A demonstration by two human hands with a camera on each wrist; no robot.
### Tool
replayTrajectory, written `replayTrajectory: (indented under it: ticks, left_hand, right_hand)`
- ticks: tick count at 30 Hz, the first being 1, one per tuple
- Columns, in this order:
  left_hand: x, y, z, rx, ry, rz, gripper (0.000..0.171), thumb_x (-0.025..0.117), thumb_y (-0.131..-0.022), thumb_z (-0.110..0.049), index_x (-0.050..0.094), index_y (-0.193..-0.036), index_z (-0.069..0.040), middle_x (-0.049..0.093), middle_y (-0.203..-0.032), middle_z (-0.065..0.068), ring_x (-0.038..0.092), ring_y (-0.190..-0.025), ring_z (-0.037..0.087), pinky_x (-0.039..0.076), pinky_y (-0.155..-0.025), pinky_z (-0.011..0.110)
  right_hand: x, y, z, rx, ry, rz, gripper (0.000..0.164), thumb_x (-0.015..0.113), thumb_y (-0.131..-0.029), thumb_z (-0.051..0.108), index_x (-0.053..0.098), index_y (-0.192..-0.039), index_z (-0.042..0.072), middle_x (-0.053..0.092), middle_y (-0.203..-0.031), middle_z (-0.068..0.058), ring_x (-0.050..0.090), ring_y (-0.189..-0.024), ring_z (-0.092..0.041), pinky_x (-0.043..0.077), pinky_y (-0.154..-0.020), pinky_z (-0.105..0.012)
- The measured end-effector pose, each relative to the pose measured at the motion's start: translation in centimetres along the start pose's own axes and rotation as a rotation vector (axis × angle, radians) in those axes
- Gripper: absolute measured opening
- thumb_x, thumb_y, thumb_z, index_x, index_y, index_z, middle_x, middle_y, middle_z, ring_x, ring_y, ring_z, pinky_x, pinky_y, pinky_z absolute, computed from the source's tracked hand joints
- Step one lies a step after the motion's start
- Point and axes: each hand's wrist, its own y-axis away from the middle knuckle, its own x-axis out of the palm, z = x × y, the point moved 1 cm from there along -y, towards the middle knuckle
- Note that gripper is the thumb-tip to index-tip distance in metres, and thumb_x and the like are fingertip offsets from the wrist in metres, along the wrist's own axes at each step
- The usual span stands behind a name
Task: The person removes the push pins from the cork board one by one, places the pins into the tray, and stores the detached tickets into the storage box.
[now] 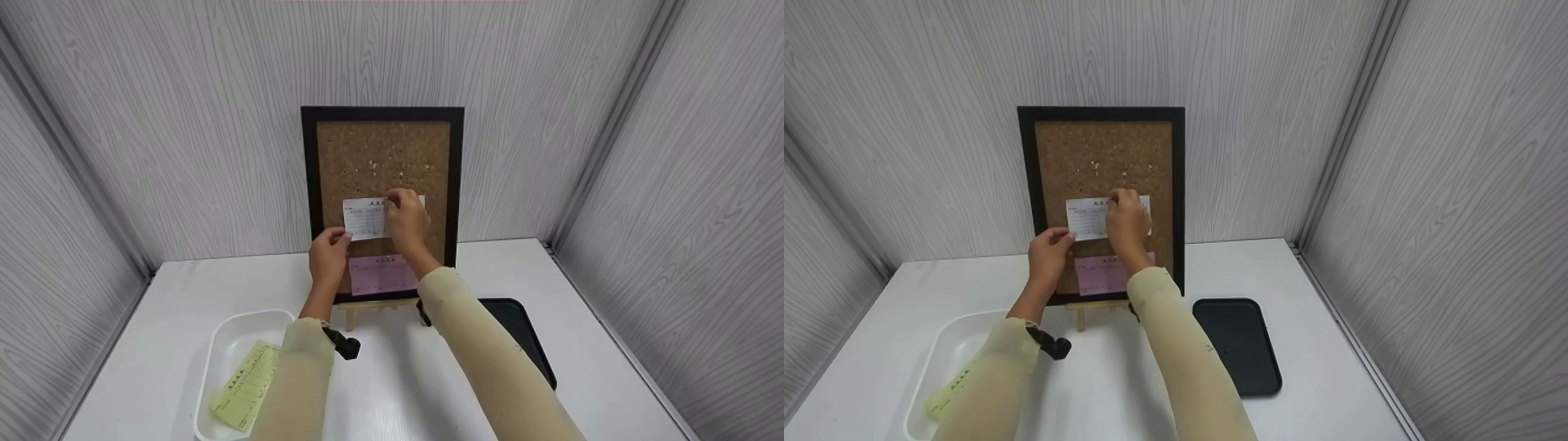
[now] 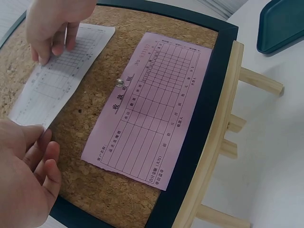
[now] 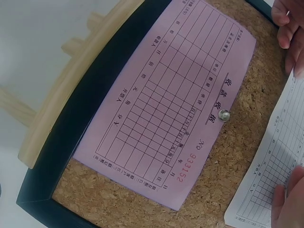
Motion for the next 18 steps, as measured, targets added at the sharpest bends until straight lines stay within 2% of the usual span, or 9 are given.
replayTrajectory:
  ticks: [9, 18]
  left_hand:
    - [-0.13, -0.02, 0.02, -0.003, 0.000, -0.001, 0.025, 0.063, -0.099, -0.024, 0.072, -0.117, -0.009, 0.073, -0.105, 0.009, 0.069, -0.082, 0.023, 0.053, -0.075, 0.037]
    - [-0.10, -0.03, 0.03, 0.015, 0.005, 0.009, 0.025, 0.062, -0.101, -0.023, 0.071, -0.118, -0.009, 0.072, -0.104, 0.009, 0.067, -0.083, 0.022, 0.052, -0.073, 0.035]
  right_hand:
    - [0.02, 0.06, -0.09, -0.044, 0.034, -0.019, 0.010, 0.068, -0.097, 0.021, 0.075, -0.103, 0.018, 0.071, -0.107, 0.003, 0.068, -0.098, -0.013, 0.051, -0.088, -0.041]
    - [0.20, 0.18, 0.12, -0.034, 0.086, -0.037, 0.013, 0.069, -0.096, 0.026, 0.075, -0.106, 0.020, 0.071, -0.106, 0.004, 0.069, -0.097, -0.013, 0.051, -0.086, -0.042]
